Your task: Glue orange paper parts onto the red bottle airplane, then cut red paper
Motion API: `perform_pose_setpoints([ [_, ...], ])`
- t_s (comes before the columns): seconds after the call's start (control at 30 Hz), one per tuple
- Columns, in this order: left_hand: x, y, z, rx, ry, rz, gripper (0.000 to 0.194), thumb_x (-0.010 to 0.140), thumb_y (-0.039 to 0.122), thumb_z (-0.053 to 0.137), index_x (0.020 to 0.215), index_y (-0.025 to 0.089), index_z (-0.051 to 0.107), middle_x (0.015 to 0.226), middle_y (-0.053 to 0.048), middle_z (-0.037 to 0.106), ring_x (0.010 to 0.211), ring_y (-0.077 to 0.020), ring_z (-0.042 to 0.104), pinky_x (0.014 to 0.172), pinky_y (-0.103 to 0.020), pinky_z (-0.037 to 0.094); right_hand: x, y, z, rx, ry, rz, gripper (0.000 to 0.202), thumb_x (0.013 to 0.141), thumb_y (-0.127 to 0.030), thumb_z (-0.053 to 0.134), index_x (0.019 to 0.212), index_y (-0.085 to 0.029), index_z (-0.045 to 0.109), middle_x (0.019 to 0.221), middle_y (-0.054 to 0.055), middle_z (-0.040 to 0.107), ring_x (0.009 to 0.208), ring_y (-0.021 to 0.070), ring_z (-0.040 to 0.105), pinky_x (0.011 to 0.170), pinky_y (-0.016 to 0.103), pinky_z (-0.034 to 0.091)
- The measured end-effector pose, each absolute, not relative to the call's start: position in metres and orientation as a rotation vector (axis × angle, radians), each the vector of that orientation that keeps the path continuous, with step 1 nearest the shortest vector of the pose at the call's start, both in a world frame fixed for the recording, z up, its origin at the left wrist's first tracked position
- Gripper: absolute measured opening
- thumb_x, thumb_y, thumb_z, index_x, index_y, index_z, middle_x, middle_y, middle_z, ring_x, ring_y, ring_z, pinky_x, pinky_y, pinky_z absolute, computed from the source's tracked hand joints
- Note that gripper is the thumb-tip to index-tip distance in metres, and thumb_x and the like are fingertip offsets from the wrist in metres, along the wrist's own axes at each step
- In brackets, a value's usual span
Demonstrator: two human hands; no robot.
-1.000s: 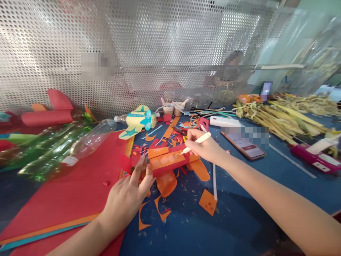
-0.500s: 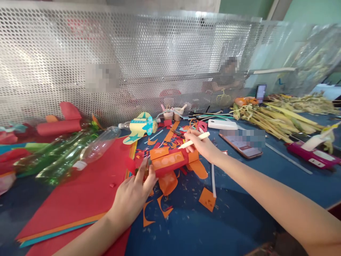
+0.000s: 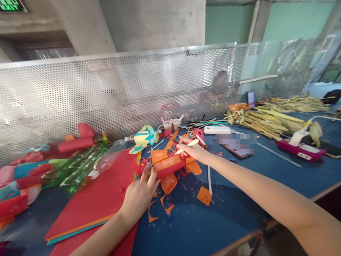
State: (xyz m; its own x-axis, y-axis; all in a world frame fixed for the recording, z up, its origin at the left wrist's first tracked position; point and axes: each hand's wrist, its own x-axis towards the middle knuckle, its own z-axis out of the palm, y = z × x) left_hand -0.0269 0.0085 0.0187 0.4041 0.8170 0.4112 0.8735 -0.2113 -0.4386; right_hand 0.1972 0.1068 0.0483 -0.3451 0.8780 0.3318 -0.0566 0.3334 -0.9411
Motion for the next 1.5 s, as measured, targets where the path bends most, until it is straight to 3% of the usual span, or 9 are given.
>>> perform_pose_setpoints([
  [0.2,-0.024,0.008,0.02,-2.05,-1.474,-0.107,0.035,0.097,0.028,0.038,0.121,0.014,0.06,0.135,-0.021,0.056,0.072,-0.0248,0.073,0.06,-0.034,0.058,0.201,0.103,0.046,-0.73,-1.639,1.181,0.018,0.068,-0.027,0.061,0.061,-0.022,0.045,0.043,-0.01,0.045,0.044,0.0093,0.045,0.048,0.022,0.034],
  [0.6,-0.022,0.004,0.024,-2.065,-1.507,-0.087,0.041,0.098,0.031,0.033,0.129,0.013,0.054,0.138,-0.021,0.053,0.079,-0.0264,0.073,0.062,-0.035,0.058,0.204,0.1,0.04,-0.74,-1.64,1.062,0.02,0.068,-0.028,0.06,0.058,-0.021,0.044,0.045,-0.008,0.047,0.046,0.0101,0.048,0.046,0.021,0.029],
  [1.03,-0.022,0.005,0.023,-2.072,-1.52,-0.121,0.043,0.099,0.034,0.03,0.128,0.016,0.055,0.139,-0.021,0.052,0.08,-0.0262,0.073,0.063,-0.035,0.058,0.205,0.102,0.038,-0.715,-1.665,1.037,0.022,0.07,-0.032,0.059,0.059,-0.022,0.043,0.045,-0.008,0.048,0.045,0.0111,0.049,0.046,0.022,0.034],
  [1.37,-0.017,0.001,0.026,-2.128,-1.571,-0.122,0.046,0.099,0.037,0.027,0.131,0.014,0.052,0.143,-0.021,0.047,0.083,-0.0288,0.071,0.063,-0.038,0.056,0.208,0.092,0.036,-0.743,-1.582,0.993,0.03,0.081,-0.037,0.058,0.061,-0.024,0.038,0.044,-0.01,0.039,0.048,0.0106,0.048,0.051,0.023,0.037],
  [1.5,-0.014,0.001,0.028,-2.075,-1.542,-0.109,0.049,0.099,0.041,0.027,0.129,0.014,0.053,0.14,-0.021,0.05,0.073,-0.0277,0.071,0.056,-0.036,0.054,0.208,0.095,0.036,-0.776,-1.522,1.014,0.034,0.084,-0.042,0.06,0.064,-0.024,0.038,0.044,-0.011,0.038,0.045,0.0092,0.045,0.051,0.023,0.038],
])
